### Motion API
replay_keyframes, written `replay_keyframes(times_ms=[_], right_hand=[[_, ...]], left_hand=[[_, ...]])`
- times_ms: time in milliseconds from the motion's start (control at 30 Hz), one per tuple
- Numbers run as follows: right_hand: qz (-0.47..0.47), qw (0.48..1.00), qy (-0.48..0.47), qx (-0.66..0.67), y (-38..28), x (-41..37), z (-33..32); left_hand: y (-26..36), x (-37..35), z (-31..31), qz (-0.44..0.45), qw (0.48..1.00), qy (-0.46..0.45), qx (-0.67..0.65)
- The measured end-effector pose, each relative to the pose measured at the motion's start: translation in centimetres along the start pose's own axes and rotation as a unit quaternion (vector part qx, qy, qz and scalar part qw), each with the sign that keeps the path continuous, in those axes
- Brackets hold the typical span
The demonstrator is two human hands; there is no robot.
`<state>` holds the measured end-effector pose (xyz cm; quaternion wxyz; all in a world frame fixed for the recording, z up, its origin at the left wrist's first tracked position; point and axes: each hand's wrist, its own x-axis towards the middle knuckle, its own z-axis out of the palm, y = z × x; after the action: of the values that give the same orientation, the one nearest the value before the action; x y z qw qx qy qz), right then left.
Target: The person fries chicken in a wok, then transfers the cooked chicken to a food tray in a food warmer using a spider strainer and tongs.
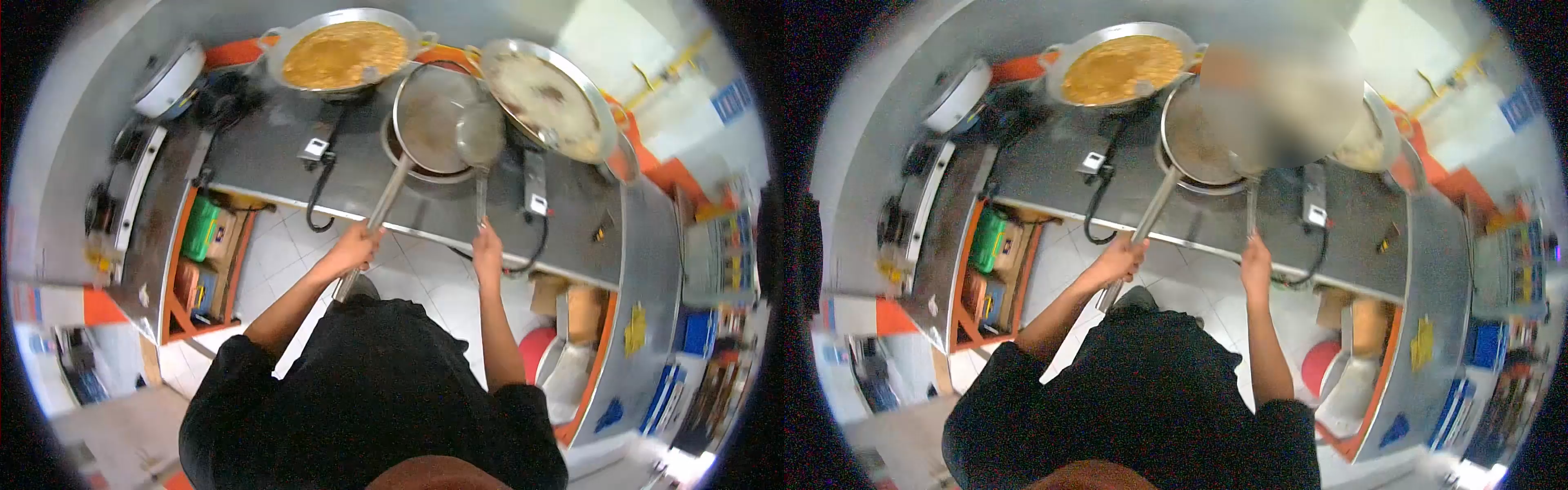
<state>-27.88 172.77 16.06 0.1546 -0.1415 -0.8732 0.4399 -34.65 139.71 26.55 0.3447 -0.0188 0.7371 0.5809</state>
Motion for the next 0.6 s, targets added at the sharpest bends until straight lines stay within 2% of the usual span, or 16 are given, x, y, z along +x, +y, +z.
replay_keyframes(times_ms=[67, 133, 233, 333, 467, 533, 600], right_hand=[[0.124, 0.987, -0.005, 0.105, -3.0, -0.9, -1.9], [0.143, 0.964, 0.021, 0.224, -6.9, -1.8, -3.6], [0.179, 0.943, 0.018, 0.279, -13.7, -2.1, -6.4], [0.174, 0.925, 0.020, 0.338, -17.4, -0.6, -7.2], [0.118, 0.927, 0.042, 0.355, -21.8, 2.8, -5.5], [0.105, 0.930, 0.060, 0.346, -23.7, 4.7, -3.5], [0.096, 0.932, 0.077, 0.341, -25.3, 6.4, -1.3]], left_hand=[[3.2, -2.8, -1.0, -0.048, 0.989, -0.074, -0.123], [5.6, -4.7, -2.8, -0.067, 0.975, -0.107, -0.181], [8.2, -6.2, -6.6, -0.067, 0.955, -0.160, -0.241], [11.6, -5.7, -11.2, -0.056, 0.941, -0.193, -0.272], [16.4, -2.1, -20.0, 0.018, 0.977, -0.115, -0.179], [18.8, 0.9, -25.4, 0.047, 0.996, -0.027, -0.064], [20.3, 4.7, -31.3, 0.095, 0.992, 0.075, 0.041]])
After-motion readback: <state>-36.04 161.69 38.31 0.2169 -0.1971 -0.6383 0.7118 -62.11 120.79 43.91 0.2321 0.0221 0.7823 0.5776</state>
